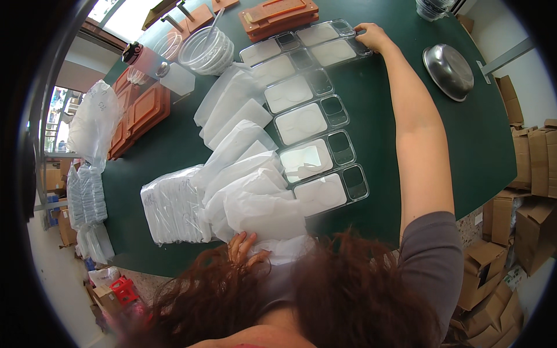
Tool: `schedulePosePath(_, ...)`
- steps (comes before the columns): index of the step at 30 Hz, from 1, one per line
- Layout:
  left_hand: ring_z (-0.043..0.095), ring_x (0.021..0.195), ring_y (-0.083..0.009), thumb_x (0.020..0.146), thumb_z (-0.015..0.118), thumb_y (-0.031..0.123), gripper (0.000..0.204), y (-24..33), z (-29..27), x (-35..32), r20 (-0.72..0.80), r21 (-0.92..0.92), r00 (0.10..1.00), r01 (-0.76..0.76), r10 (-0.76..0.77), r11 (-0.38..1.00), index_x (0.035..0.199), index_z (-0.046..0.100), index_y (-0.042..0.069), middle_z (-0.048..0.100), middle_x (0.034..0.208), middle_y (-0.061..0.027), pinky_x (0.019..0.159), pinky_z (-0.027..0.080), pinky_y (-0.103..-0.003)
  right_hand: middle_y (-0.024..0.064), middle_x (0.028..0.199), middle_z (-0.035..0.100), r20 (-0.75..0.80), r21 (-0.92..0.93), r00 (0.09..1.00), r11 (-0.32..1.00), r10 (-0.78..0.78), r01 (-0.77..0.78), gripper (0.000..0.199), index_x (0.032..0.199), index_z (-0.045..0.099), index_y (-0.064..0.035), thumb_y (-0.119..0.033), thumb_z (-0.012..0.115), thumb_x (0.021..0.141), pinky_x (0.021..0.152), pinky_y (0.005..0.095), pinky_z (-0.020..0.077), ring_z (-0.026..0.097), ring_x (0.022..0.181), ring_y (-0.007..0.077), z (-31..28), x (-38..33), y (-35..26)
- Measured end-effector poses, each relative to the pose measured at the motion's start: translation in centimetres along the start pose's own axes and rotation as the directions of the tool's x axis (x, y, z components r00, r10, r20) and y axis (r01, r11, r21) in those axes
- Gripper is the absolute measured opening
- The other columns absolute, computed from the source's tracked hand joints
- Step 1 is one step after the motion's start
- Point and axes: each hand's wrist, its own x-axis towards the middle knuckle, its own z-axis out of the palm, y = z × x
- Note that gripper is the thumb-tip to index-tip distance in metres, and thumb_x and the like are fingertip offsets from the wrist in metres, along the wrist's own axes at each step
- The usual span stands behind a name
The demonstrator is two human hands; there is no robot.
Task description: The person removes phone cases from plastic sleeves and arranges them on the table. They retrieve sticker sheets from an overhead shelf, peel adhesive dots from the sheets, apply the dots to the camera corners of each phone case, and return the sheets to the shelf.
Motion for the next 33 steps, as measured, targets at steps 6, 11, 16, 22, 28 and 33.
schedulePosePath(6,0.044,0.131,-0.0406,0.074,0.077,0.012,0.047,1.4,-0.2,-0.6,0.048,-0.066,0.998,0.034,-0.031,0.997,0.119,0.066,0.015,0.048,0.143,-0.0170,0.107,0.038,-0.056,0.0062,0.084,0.060,-0.386,-0.360,0.846,0.904,-0.368,0.229,0.045,0.126,0.064,-0.0103,-0.025,0.071,0.084,0.061,0.0298,0.0507,0.061,0.074,0.0132,-0.2,0.5,6.2)
schedulePosePath(11,0.042,0.133,-0.0396,0.070,0.078,0.006,0.053,5.7,-0.8,-5.3,0.096,-0.122,0.974,0.217,-0.206,0.969,0.122,0.064,0.011,0.048,0.144,-0.0148,0.109,0.038,-0.053,0.0126,0.104,0.062,0.085,-0.089,0.886,0.882,-0.457,0.463,0.037,0.124,0.060,-0.0075,-0.024,0.064,0.091,0.085,0.0374,0.0473,0.059,0.096,0.0261,-4.1,-18.1,-8.0)
schedulePosePath(16,0.042,0.135,-0.0408,0.073,0.070,-0.007,0.061,4.9,-0.8,-6.2,-0.003,-0.106,0.964,0.265,-0.267,0.958,0.131,0.058,0.006,0.045,0.146,-0.0187,0.108,0.038,-0.047,0.0072,0.094,0.061,0.520,0.158,0.489,0.642,-0.700,0.750,0.021,0.105,0.065,-0.0038,-0.006,0.067,0.085,0.070,0.0355,0.0495,0.060,0.082,0.0242,0.7,-35.9,-11.1)
schedulePosePath(22,0.061,0.111,-0.0402,0.078,0.059,-0.012,0.033,3.7,2.9,-6.0,-0.294,-0.251,0.941,0.094,-0.168,0.963,0.108,0.057,0.003,0.067,0.115,-0.0172,0.095,0.048,-0.045,0.0079,0.102,0.058,0.513,0.164,0.512,0.664,-0.689,0.729,0.029,0.106,0.066,-0.0114,-0.009,0.070,0.078,0.073,0.0361,0.0520,0.059,0.091,0.0263,5.3,-46.7,-8.5)
schedulePosePath(28,0.063,0.098,-0.0359,0.075,0.069,-0.005,0.030,4.6,1.6,-7.3,-0.332,-0.175,0.918,0.168,-0.218,0.970,0.103,0.062,0.000,0.067,0.105,-0.0151,0.090,0.050,-0.044,0.0069,0.119,0.056,0.288,0.056,0.457,0.492,-0.841,0.869,0.047,0.114,0.063,-0.0180,-0.014,0.074,0.068,0.088,0.0362,0.0452,0.054,0.106,0.0242,7.6,-48.8,-9.8)
schedulePosePath(33,0.050,0.124,-0.0413,0.071,0.077,0.009,0.042,5.6,-1.5,-6.9,0.031,-0.170,0.997,0.075,-0.071,0.983,0.110,0.064,-0.001,0.058,0.124,-0.0179,0.097,0.046,-0.049,0.0047,0.112,0.059,0.209,0.006,0.394,0.404,-0.895,0.915,0.044,0.109,0.060,-0.0147,-0.016,0.074,0.068,0.086,0.0350,0.0435,0.055,0.105,0.0231,10.0,-48.4,-8.0)
